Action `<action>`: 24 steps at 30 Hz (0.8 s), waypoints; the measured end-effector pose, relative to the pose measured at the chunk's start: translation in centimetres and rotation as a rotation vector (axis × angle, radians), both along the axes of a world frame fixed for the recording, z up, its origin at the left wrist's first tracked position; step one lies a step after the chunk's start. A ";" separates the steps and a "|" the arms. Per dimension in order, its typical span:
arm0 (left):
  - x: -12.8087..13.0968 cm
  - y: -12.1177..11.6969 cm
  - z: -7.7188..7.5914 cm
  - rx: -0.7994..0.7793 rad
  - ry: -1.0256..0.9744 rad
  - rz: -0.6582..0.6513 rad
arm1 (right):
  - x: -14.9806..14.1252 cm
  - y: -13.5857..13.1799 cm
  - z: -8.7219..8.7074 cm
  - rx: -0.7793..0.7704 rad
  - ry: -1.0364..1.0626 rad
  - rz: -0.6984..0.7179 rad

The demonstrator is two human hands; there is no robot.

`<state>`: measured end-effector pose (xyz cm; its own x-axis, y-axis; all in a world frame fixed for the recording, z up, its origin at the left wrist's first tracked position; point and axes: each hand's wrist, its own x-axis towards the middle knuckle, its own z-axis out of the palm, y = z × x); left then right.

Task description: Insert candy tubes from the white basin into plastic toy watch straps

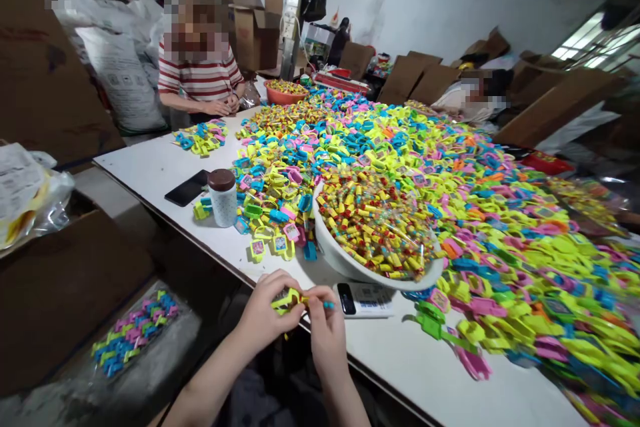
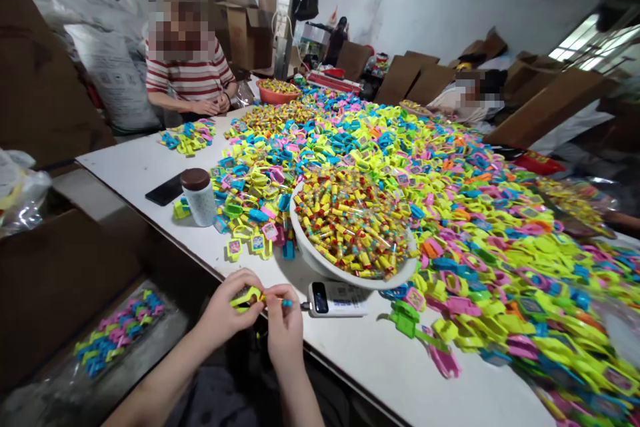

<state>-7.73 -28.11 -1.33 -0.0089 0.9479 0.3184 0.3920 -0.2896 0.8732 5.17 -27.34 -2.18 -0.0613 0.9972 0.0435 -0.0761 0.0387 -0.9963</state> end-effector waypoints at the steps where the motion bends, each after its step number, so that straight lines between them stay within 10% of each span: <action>1: -0.2 0.0 -0.1 0.002 0.025 0.019 | -0.4 0.1 0.1 0.000 -0.011 0.002; 8: -2.1 0.1 -0.9 0.027 0.028 0.164 | -2.4 1.8 0.7 -0.041 -0.090 0.122; 16: -4.9 0.0 -2.5 -0.051 -0.031 0.200 | -4.1 5.3 2.4 0.285 -0.540 0.413; 24: -17.9 7.0 -0.2 0.162 -0.007 0.873 | -4.5 11.8 1.9 0.572 -0.912 0.204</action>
